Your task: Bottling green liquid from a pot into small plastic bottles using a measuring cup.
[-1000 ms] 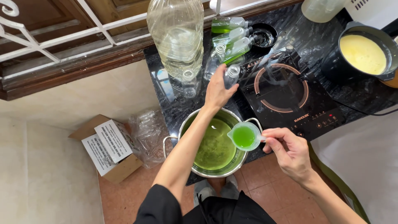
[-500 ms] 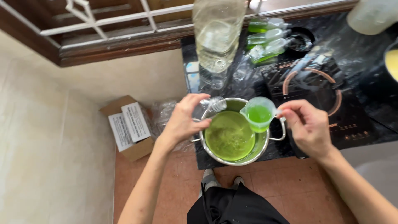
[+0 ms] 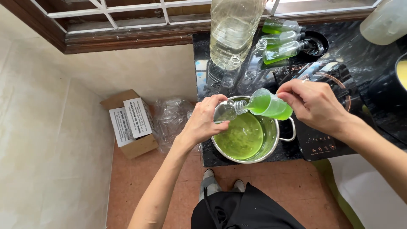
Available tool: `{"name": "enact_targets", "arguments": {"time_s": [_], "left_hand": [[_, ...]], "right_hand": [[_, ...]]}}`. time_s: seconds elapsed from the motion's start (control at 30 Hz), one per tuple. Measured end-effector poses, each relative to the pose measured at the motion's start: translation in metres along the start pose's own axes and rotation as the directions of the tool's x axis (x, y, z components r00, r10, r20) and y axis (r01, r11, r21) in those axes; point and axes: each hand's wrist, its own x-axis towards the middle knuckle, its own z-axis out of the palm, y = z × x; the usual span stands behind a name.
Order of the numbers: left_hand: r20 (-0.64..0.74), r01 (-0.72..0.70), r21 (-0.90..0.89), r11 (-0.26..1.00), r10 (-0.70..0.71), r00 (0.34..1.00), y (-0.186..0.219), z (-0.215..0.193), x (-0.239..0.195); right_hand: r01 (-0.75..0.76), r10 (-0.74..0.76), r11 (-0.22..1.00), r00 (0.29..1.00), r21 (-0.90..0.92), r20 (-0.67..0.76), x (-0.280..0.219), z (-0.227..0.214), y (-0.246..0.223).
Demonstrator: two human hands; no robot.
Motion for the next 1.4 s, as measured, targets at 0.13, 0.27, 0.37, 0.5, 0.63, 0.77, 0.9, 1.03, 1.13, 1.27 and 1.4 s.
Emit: {"name": "enact_targets", "arguments": {"time_s": [0.13,0.27,0.37,0.5,0.63,0.77,0.9,1.03,1.13,1.27,1.4], "left_hand": [[-0.02,-0.051,0.003,0.999,0.051,0.999,-0.005,0.003,0.0],[-0.015,-0.059,0.01,0.998,0.059,0.998,-0.006,0.003,0.0],[0.008,-0.03,0.002,1.0,0.03,1.0,-0.006,0.002,-0.002],[-0.015,-0.071,-0.006,0.997,0.07,0.997,-0.008,0.002,-0.003],[-0.022,-0.075,-0.027,0.997,0.075,0.997,-0.01,0.003,-0.003],[-0.009,-0.059,-0.045,0.997,0.059,0.998,-0.012,0.002,-0.004],[-0.015,-0.073,-0.05,0.996,0.073,0.997,-0.012,0.002,-0.003],[-0.039,-0.104,-0.092,0.99,0.1,0.994,-0.015,0.003,-0.001],[-0.015,-0.051,-0.186,0.981,0.049,0.999,-0.018,0.001,0.004],[0.01,-0.026,-0.206,0.978,0.029,1.0,-0.037,0.005,0.016],[-0.075,0.052,-0.397,0.916,-0.089,0.993,-0.072,0.008,0.038]], "right_hand": [[0.146,-0.143,0.985,0.989,-0.091,0.038,0.01,-0.007,-0.003],[0.135,-0.116,0.975,0.987,-0.178,0.109,0.02,-0.015,-0.015],[0.123,-0.083,0.963,0.982,-0.241,0.167,0.025,-0.018,-0.02],[0.229,-0.176,0.938,0.961,-0.259,0.212,0.035,-0.02,-0.027],[0.294,-0.222,0.912,0.94,-0.286,0.26,0.046,-0.022,-0.036],[0.354,-0.269,0.887,0.918,-0.297,0.291,0.057,-0.024,-0.05],[0.341,-0.188,0.857,0.905,-0.387,0.382,0.067,-0.024,-0.062],[0.442,-0.278,0.806,0.87,-0.393,0.408,0.073,-0.019,-0.064],[0.433,-0.265,0.802,0.875,-0.411,0.406,0.07,-0.016,-0.058],[0.294,-0.204,0.9,0.936,-0.322,0.286,0.045,-0.013,-0.031],[-0.129,0.135,0.988,0.988,-0.084,0.071,0.001,-0.002,-0.007]]}}
